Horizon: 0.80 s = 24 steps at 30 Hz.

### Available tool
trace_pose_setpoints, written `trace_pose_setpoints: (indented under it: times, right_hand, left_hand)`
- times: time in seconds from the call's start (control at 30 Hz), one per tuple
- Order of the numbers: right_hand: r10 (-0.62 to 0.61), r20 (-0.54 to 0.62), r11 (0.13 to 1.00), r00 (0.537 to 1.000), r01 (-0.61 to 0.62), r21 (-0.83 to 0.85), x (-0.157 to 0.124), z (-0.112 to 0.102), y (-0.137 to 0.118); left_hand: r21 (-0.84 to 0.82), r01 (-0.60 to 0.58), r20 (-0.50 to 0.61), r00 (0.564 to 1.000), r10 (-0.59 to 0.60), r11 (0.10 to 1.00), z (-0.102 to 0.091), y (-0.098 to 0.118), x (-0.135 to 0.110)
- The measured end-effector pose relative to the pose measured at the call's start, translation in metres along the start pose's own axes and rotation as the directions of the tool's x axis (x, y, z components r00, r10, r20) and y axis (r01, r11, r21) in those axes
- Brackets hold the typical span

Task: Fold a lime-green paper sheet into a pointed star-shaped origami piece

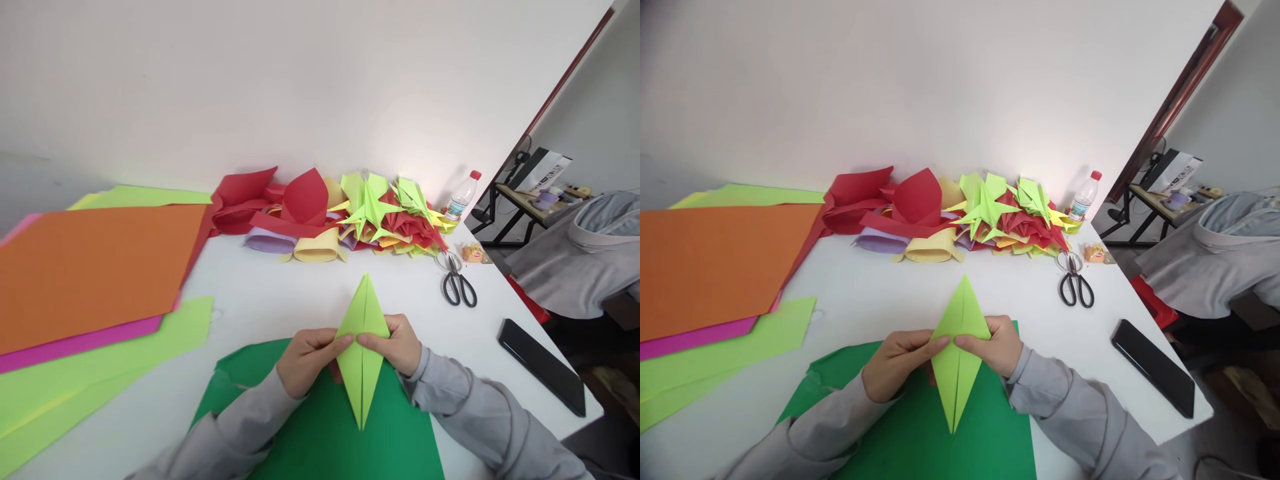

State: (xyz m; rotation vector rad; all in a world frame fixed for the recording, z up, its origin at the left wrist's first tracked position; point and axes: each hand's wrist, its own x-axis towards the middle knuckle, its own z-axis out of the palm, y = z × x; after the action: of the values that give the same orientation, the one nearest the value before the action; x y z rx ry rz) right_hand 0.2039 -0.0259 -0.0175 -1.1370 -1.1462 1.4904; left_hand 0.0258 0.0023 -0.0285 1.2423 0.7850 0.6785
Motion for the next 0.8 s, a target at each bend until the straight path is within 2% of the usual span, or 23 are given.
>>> trace_pose_setpoints:
  times: [0.17,0.33,0.57,0.67,0.8]
  right_hand:
    - [-0.021,-0.066,0.999,0.998,0.024,0.049,0.001,-0.001,0.0]
    - [-0.028,-0.061,0.995,0.998,0.034,0.097,0.001,0.0,-0.001]
    - [-0.015,-0.082,0.993,0.997,0.024,0.113,0.001,0.0,0.001]
    - [-0.036,-0.079,0.996,0.996,0.042,0.076,0.001,0.0,0.002]
    - [-0.116,-0.02,0.993,0.993,0.115,-0.003,0.001,0.003,0.001]
  left_hand:
    - [0.02,0.015,-0.01,1.0,-0.015,1.0,0.0,0.002,-0.001]
    - [0.04,0.01,-0.018,1.0,-0.009,0.999,0.002,0.003,-0.001]
    - [0.068,0.032,0.054,0.998,-0.036,0.997,0.004,-0.007,0.002]
    - [0.096,-0.009,0.102,0.995,-0.001,0.995,0.004,-0.014,0.003]
    - [0.123,-0.112,0.073,0.992,0.104,0.986,0.005,-0.018,0.004]
